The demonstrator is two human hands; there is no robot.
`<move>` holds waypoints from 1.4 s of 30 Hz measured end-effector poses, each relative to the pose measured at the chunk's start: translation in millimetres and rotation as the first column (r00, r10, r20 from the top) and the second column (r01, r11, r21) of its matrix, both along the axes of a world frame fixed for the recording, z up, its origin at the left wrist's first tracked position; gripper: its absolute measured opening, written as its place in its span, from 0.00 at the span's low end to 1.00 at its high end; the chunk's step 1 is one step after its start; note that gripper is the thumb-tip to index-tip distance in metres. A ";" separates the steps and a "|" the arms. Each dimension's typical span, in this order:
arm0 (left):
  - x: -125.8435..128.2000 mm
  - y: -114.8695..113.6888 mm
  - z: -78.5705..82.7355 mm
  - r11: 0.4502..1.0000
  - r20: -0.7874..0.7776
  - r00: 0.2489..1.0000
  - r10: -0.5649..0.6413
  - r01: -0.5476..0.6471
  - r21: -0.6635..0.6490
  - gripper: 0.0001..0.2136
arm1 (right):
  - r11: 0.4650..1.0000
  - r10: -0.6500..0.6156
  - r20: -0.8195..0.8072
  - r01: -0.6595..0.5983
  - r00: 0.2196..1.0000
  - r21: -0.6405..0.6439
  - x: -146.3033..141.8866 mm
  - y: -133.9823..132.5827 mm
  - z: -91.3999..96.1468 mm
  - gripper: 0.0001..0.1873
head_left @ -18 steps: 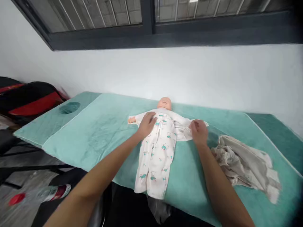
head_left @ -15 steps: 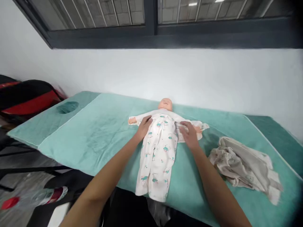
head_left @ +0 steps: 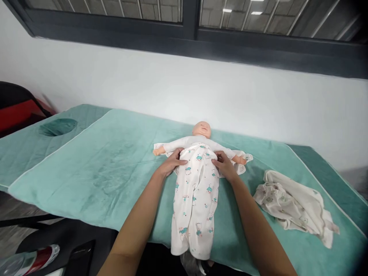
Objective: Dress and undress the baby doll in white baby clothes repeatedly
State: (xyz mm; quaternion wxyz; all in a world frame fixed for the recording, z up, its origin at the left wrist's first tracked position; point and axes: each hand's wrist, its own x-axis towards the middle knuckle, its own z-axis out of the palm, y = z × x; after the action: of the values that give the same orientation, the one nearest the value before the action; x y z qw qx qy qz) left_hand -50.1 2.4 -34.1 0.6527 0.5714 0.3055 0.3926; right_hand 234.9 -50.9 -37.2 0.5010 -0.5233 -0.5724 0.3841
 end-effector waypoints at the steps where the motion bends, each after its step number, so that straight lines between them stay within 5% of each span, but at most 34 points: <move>1: 1.0 -0.6 -0.9 0.999 -0.016 0.999 0.039 -0.039 0.035 0.25 | 1.000 0.004 -0.014 -0.004 1.000 -0.014 0.5 -0.7 0.2 0.19; 4: 6.9 -5.8 -5.1 0.960 -0.032 0.982 0.186 -0.175 0.218 0.15 | 1.000 -0.029 -0.060 0.029 0.998 0.000 0.5 -2.7 -0.1 0.19; 8: 15.6 -18.7 -8.4 0.855 -0.043 0.931 0.363 -0.314 0.413 0.16 | 0.990 -0.130 -0.076 0.134 0.989 0.049 -3.4 -6.9 -0.3 0.18; 13: 21.5 -36.2 -6.3 0.812 -0.180 0.824 0.537 -0.447 0.375 0.19 | 0.985 -0.160 0.090 0.152 0.983 0.084 -8.7 -14.4 0.8 0.17; 16: 14.9 -41.5 -1.7 0.880 -0.171 0.871 0.460 -0.422 0.217 0.17 | 0.984 -0.146 0.100 0.135 0.984 0.113 -10.3 -21.5 2.6 0.19; 19: 0.7 -43.8 4.4 0.986 -0.022 0.987 0.162 -0.161 0.037 0.18 | 0.991 -0.094 0.033 0.090 0.995 0.098 -10.5 -31.4 5.1 0.21; 22: -10.4 -46.4 7.3 0.998 0.054 0.997 -0.062 0.062 -0.008 0.30 | 0.999 -0.050 0.025 0.050 0.998 0.004 -9.2 -39.7 8.2 0.24; 29: -6.5 -60.2 -8.6 0.979 -0.141 0.972 0.186 -0.171 0.114 0.19 | 0.978 0.204 0.032 -0.202 0.978 -0.058 2.1 -54.3 13.7 0.24; 35: -1.0 -70.9 -17.9 0.904 -0.100 0.904 0.416 -0.400 0.151 0.13 | 0.999 -0.025 0.214 0.019 0.977 0.027 -22.2 -76.6 -1.7 0.18; 39: -1.1 -69.8 -12.6 0.953 -0.092 0.950 0.300 -0.293 0.080 0.15 | 0.969 -0.242 0.144 0.233 0.960 0.080 -44.1 -77.5 -5.8 0.14; 42: -10.7 -73.7 -3.3 0.992 -0.151 0.983 0.106 -0.095 0.079 0.22 | 0.977 -0.207 0.071 0.202 0.976 0.066 -42.3 -78.7 -2.0 0.09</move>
State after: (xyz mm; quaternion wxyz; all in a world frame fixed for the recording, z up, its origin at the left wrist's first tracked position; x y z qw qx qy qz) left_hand -60.8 -71.3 -37.4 0.5854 0.6071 0.3695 0.3901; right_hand 192.6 -129.6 -39.2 0.5302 -0.5792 -0.5454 0.2931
